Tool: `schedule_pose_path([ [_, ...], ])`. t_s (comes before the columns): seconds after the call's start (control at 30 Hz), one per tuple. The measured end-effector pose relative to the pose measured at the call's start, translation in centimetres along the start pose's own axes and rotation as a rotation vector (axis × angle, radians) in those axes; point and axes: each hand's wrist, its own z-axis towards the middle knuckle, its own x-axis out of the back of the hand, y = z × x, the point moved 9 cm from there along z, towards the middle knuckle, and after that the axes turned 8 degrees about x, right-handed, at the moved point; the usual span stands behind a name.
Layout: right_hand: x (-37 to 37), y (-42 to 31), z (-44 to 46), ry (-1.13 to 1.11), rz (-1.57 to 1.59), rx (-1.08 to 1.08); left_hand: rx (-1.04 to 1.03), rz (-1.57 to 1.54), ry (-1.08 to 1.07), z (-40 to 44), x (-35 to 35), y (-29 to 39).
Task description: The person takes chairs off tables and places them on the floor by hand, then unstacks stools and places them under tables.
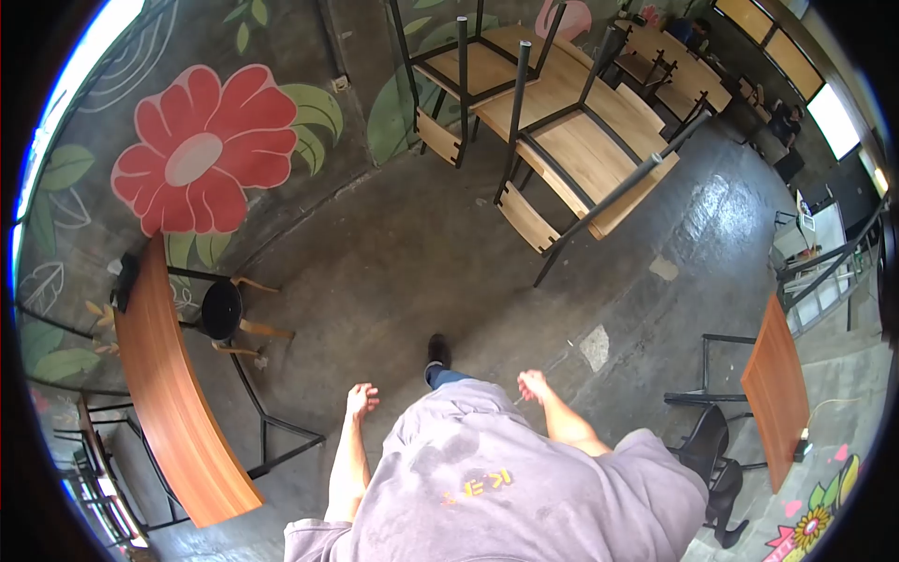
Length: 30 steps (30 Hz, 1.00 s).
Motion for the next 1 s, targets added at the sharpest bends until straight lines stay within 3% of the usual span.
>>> schedule_pose_path([
  [0.1,0.2,-15.8,8.0,0.085,-0.002,0.314,0.090,-0.052,0.027,2.2,2.5,-1.1],
  [0.2,2.1,-34.8,12.7,0.312,-0.219,0.881,0.153,0.173,0.095,3.8,4.7,-1.3],
  [0.27,3.7,-45.6,12.1,0.411,-0.096,0.933,0.196,0.306,0.095,4.7,5.2,0.2],
  [0.33,6.3,-54.0,13.0,0.651,-0.188,1.077,0.201,0.396,0.083,6.0,5.3,3.5],
  [0.47,10.0,-65.6,14.6,0.819,-0.031,1.234,0.168,0.462,0.055,10.8,4.7,13.7],
  [0.53,10.5,-69.4,15.5,0.755,0.087,1.315,0.160,0.427,0.038,14.0,3.9,19.8],
  [0.6,11.3,-71.9,17.6,0.725,0.031,1.305,0.196,0.320,0.004,18.1,3.3,25.4],
  [0.67,12.9,-71.6,21.6,0.733,0.224,1.254,0.248,0.195,-0.042,21.8,2.9,31.4],
  [0.73,13.2,-71.4,24.1,0.691,0.374,1.127,0.204,0.302,-0.109,25.1,1.9,38.6],
  [0.83,13.0,-70.6,26.8,0.796,0.196,0.884,0.094,0.383,-0.182,30.3,-0.3,49.3],
  [0.87,11.7,-71.4,26.2,0.780,0.156,0.890,0.046,0.443,-0.230,32.1,-1.0,52.4],
  [0.93,11.7,-69.1,30.5,0.708,0.512,0.797,-0.044,0.462,-0.225,35.0,-2.9,58.5],
  [1.0,12.0,-67.5,31.5,0.863,0.548,0.735,-0.064,0.502,-0.219,36.0,-5.6,63.3],
])
